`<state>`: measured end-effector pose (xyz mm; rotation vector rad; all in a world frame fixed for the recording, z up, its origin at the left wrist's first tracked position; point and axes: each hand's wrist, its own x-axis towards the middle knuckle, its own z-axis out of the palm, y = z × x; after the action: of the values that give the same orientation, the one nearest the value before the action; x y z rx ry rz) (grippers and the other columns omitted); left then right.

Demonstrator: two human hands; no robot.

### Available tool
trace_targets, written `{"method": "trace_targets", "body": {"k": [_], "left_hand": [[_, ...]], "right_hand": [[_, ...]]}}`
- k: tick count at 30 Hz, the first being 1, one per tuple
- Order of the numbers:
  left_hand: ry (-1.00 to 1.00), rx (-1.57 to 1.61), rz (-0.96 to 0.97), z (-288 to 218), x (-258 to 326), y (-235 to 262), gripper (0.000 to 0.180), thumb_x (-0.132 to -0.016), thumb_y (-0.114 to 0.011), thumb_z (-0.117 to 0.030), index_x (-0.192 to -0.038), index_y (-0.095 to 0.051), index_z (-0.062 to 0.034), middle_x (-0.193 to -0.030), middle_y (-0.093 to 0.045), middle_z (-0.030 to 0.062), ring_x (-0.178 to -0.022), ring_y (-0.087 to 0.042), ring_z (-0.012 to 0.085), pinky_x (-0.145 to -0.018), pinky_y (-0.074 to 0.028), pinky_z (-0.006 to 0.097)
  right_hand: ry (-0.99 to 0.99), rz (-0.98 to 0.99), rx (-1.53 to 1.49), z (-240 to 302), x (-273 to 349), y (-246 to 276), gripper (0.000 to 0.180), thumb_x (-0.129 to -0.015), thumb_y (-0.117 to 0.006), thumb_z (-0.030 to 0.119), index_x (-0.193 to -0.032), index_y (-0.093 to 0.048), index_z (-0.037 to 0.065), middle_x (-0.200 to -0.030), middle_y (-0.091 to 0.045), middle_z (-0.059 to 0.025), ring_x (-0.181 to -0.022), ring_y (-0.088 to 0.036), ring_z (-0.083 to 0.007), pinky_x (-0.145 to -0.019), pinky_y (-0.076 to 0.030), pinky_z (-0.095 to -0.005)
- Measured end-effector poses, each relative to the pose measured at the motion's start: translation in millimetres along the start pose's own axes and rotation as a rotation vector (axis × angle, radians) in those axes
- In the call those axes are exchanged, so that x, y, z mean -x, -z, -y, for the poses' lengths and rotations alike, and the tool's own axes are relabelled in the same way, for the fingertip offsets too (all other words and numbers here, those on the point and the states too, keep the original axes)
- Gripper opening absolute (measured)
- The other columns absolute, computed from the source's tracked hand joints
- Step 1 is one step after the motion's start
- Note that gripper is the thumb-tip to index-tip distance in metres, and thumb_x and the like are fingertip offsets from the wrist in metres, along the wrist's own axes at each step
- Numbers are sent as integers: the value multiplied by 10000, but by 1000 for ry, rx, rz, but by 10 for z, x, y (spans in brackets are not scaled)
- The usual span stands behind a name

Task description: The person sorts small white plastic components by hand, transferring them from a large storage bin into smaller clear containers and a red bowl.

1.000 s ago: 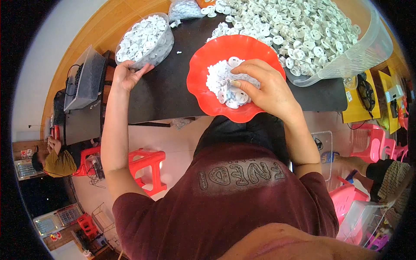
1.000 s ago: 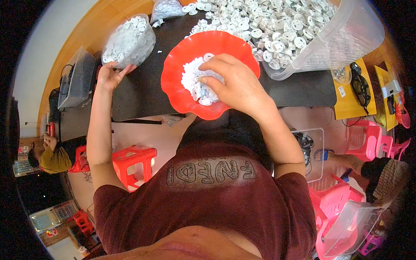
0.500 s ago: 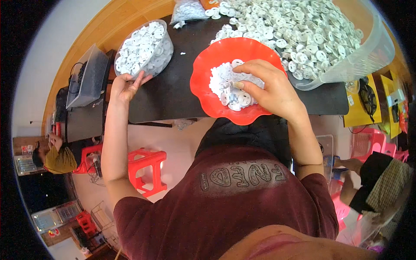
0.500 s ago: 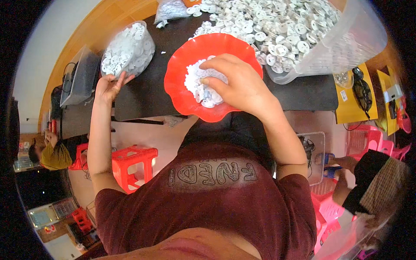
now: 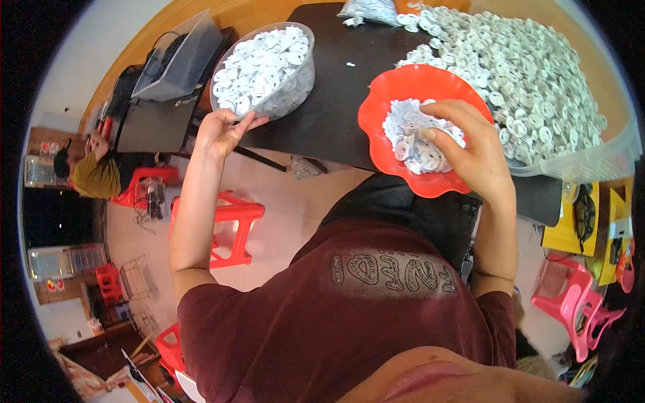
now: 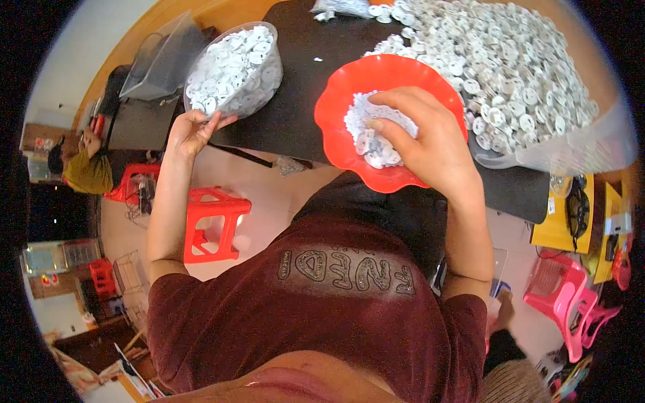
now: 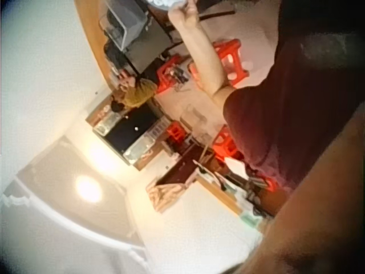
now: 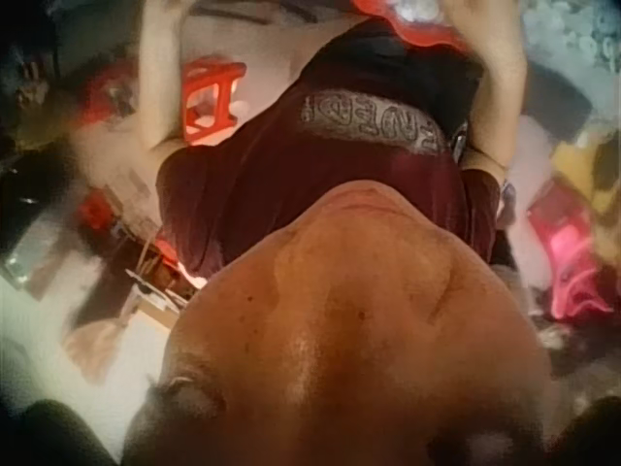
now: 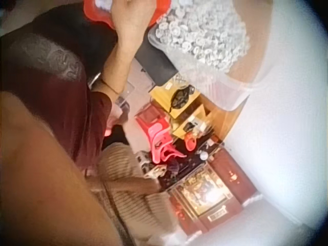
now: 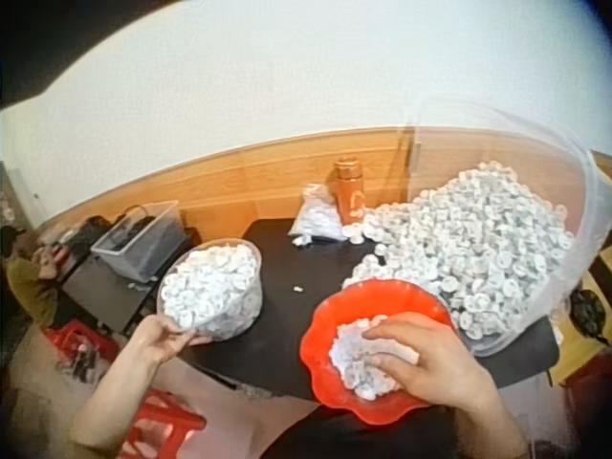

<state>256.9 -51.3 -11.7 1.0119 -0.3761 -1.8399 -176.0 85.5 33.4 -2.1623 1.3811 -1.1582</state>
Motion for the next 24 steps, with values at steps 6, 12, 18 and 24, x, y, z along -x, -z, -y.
{"method": "trace_targets", "body": {"k": [6, 12, 18, 24], "left_hand": [[-97, 101, -92, 46, 318, 271, 622, -735, -396, 99, -1345, -277, 126, -1366, -353, 344, -1159, -357, 682, -861, -595, 439], [-205, 43, -28, -39, 507, 499, 657, -728, -377, 98, -1359, -198, 133, -1341, -364, 353, -1158, -371, 673, -840, -608, 421], [-207, 154, -30, -299, 668, 745, 649, -730, -371, 112, -1355, -195, 136, -1364, -318, 359, -1217, -284, 677, -871, -598, 432], [-262, 211, -113, -673, 917, 1295, 699, -740, -344, 119, -1404, -128, 75, -1467, -143, 352, -1320, -180, 611, -922, -569, 453]], "right_hand": [[-55, 11, -72, -33, -42, -39, 261, -820, -698, 109, -1066, -663, 29, -1038, -666, -125, -1000, -623, -271, -880, -474, -353], [-63, 53, -76, 2, -68, -110, 255, -821, -698, 106, -1059, -665, 24, -1043, -662, -131, -1007, -621, -273, -887, -472, -349], [-95, 44, -91, -48, -31, -68, 251, -821, -693, 99, -1062, -667, 31, -1056, -655, -140, -1006, -626, -280, -883, -475, -345], [-87, 7, -55, -23, 6, -12, 245, -816, -693, 85, -1053, -669, 26, -1047, -657, -141, -1000, -632, -284, -879, -479, -343]]}}
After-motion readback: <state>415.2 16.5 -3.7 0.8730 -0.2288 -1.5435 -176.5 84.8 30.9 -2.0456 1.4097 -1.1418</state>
